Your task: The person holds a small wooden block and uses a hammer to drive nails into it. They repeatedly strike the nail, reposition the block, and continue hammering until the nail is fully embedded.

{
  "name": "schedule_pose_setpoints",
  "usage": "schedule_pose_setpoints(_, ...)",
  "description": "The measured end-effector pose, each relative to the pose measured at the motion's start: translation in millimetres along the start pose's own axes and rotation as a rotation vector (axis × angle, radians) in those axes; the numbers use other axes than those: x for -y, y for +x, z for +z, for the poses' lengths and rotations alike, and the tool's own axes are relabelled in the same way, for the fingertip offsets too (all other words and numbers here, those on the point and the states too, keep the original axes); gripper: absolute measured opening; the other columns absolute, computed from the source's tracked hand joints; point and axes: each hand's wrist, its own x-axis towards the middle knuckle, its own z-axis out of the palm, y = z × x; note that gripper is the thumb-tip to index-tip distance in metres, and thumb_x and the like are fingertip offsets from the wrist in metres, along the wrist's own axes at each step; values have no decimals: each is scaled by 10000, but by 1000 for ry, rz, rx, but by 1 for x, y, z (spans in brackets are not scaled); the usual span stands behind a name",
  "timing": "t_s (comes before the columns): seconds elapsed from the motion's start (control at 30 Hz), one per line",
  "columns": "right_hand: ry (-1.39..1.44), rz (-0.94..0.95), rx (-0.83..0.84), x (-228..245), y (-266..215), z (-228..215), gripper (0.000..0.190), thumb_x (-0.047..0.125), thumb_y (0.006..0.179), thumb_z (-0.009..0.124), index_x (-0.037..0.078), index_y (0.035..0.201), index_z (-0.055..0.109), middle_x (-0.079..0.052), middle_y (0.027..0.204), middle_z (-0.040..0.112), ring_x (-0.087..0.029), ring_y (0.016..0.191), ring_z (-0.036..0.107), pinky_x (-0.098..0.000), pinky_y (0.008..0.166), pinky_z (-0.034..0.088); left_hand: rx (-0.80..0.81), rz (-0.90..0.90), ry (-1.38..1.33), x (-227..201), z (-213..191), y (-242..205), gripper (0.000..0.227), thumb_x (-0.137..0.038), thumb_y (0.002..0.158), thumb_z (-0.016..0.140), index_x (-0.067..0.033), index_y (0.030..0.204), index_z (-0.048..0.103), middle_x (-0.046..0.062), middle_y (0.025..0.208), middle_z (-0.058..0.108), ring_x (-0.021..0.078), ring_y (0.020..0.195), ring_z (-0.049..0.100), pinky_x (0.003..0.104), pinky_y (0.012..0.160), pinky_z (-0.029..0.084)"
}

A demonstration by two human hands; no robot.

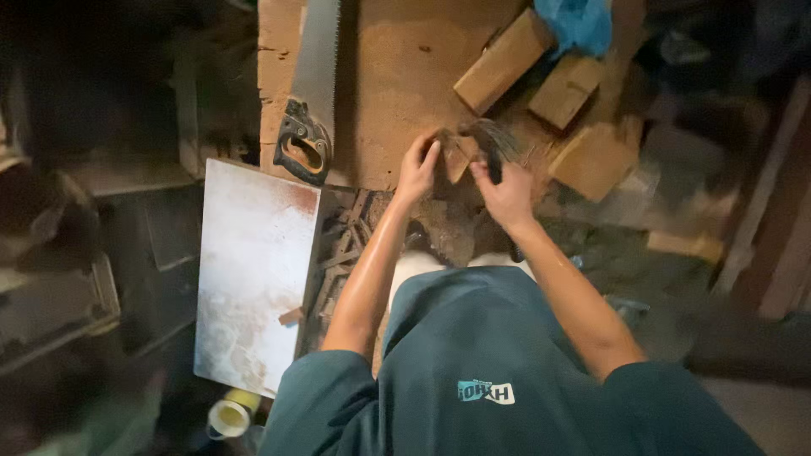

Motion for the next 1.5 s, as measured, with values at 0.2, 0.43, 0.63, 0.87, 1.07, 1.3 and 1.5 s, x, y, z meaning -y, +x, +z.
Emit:
schedule_pose_setpoints(0.2, -104, -150, -263, -27, -48, 4, 398, 336, 1088, 674, -61, 1123, 678, -224, 975, 695, -385, 875, 674, -444, 755, 514, 121, 465, 541, -33, -16, 25, 334, -299, 1027, 716, -117, 1300, 656, 170, 1385, 591, 359, 1353, 515, 450, 1168, 443)
schedule_pose_setpoints(0.43, -63, -6, -139, -32, -73, -3, 384, 340, 1135, 583, -40, 1084, 608, -203, 899, 667, -404, 794, 650, -450, 711, 495, 121, 401, 753, -63, -23, -7, 1090, -615, 598, 942, 4, 1350, 453, 236, 1348, 494, 427, 1294, 464, 548, 1103, 345)
schedule_pose_setpoints(0.63, -95, -171, -137, -32, -74, -2, 375, 359, 1160, 533, -5, 1154, 623, -183, 906, 664, -394, 818, 647, -448, 716, 488, 206, 477, 615, -58, -8, -7, 1034, -296, 638, 924, -37, 1510, 433, 177, 1456, 499, 401, 1372, 452, 489, 1170, 365)
schedule_pose_setpoints(0.87, -198, -94, -95, -50, -67, -6, 376, 379, 1175, 512, 41, 1047, 616, -199, 810, 623, -402, 760, 630, -457, 678, 456, 220, 527, 533, -47, -8, 4, 875, -335, 780, 928, -85, 1480, 466, 153, 1476, 499, 380, 1379, 460, 474, 1175, 405)
schedule_pose_setpoints(1.07, -151, -65, -90, -57, -58, -3, 441, 394, 1092, 541, -38, 1150, 607, -224, 758, 636, -414, 632, 623, -449, 579, 473, 217, 568, 652, -51, -13, -2, 878, -341, 767, 926, -143, 1506, 494, 132, 1416, 544, 374, 1327, 506, 470, 1128, 417)
schedule_pose_setpoints(1.3, -133, -80, -118, -59, -74, -10, 406, 390, 1126, 494, -2, 1112, 601, -151, 672, 591, -265, 558, 594, -411, 567, 467, 151, 530, 592, -47, -5, -2, 881, -330, 752, 945, -66, 1450, 476, 160, 1445, 526, 387, 1356, 494, 462, 1133, 427)
schedule_pose_setpoints(1.5, -14, -173, -222, -64, -72, 3, 434, 386, 1178, 439, -12, 1062, 567, -143, 713, 550, -286, 603, 538, -394, 561, 424, 167, 480, 573, -42, -4, 6, 901, -296, 646, 962, -29, 1385, 520, 185, 1405, 531, 405, 1320, 489, 472, 1114, 414)
